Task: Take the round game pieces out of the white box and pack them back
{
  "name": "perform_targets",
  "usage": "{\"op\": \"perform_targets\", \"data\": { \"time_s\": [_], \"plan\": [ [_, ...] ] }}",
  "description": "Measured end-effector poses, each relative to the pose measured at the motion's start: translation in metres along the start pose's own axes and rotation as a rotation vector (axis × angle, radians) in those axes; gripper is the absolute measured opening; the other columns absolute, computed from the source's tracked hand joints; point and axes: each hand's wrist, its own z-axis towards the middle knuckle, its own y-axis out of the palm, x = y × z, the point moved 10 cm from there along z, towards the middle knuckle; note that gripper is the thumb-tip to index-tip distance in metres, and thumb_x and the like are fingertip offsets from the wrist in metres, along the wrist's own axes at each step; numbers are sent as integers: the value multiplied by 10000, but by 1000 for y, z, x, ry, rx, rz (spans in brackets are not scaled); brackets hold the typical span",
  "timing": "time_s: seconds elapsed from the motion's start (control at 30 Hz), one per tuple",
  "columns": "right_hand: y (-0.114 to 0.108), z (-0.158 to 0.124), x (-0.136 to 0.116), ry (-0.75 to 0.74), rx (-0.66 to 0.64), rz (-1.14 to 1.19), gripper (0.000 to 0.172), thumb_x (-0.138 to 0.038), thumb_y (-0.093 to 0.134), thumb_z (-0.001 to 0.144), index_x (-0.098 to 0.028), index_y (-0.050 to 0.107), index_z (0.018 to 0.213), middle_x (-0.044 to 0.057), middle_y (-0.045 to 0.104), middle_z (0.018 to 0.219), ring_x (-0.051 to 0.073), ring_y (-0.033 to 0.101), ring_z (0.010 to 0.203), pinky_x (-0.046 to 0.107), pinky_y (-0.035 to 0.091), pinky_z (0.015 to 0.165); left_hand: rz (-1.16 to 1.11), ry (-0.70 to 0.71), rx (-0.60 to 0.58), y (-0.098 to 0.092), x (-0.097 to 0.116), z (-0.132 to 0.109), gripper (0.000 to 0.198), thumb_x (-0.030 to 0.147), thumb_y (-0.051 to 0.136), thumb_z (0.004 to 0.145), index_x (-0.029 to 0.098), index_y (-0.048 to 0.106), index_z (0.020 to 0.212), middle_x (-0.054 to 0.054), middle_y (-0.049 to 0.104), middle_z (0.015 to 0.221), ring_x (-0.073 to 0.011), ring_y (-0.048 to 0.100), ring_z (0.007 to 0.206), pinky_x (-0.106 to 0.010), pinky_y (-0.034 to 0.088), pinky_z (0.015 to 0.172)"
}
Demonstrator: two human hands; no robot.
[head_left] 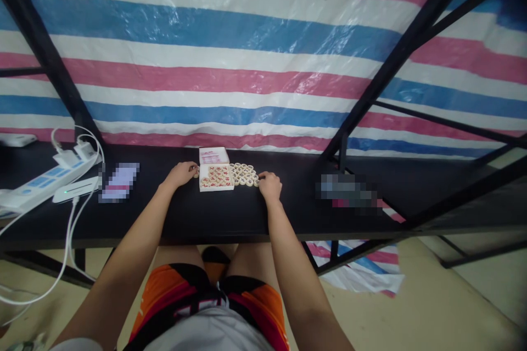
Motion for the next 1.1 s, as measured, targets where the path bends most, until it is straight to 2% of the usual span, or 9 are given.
{"op": "perform_targets", "data": {
  "time_s": [0.2, 0.4, 0.8, 0.97, 1.1],
  "plan": [
    [2, 1, 1, 9, -6, 7, 385, -78, 435, 757, -224, 695, 1000, 64, 630, 1107, 215, 555, 1023, 308, 410, 859, 2, -24, -22, 0, 1, -1, 328, 351, 474, 831, 204, 668, 1051, -64, 702, 900, -194, 631, 800, -247, 410, 677],
    [2, 2, 1, 3, 6, 9, 375, -88, 436, 763, -224, 700, 994, 74, 635, 1083, 219, 563, 1006, 311, 415, 845, 5, -17, -2, -1, 0, -1, 307, 369, 470, 835, 212, 663, 1014, -59, 690, 849, -194, 617, 757, -253, 393, 649],
    [2, 2, 1, -2, 26, 5, 356, -99, 439, 790, -226, 709, 983, 75, 644, 1062, 210, 572, 989, 293, 422, 828, 26, -42, 18, -4, 2, -4, 298, 380, 464, 846, 224, 662, 1005, -61, 685, 887, -195, 613, 770, -255, 391, 639],
    [2, 3, 2, 3, 27, 7, 356, -100, 445, 787, -227, 718, 977, 81, 643, 1053, 200, 575, 977, 289, 420, 842, -29, 41, 87, -9, 11, -1, 344, 409, 475, 830, 193, 694, 983, -74, 654, 870, -191, 599, 765, -269, 418, 695],
    [3, 4, 3, 6, 18, 3, 357, -102, 444, 791, -231, 715, 985, 78, 643, 1061, 204, 575, 982, 292, 422, 841, -87, 167, 28, -1, 35, -2, 408, 477, 523, 790, 171, 722, 974, -69, 632, 826, -186, 586, 743, -273, 429, 717]
  ]
}}
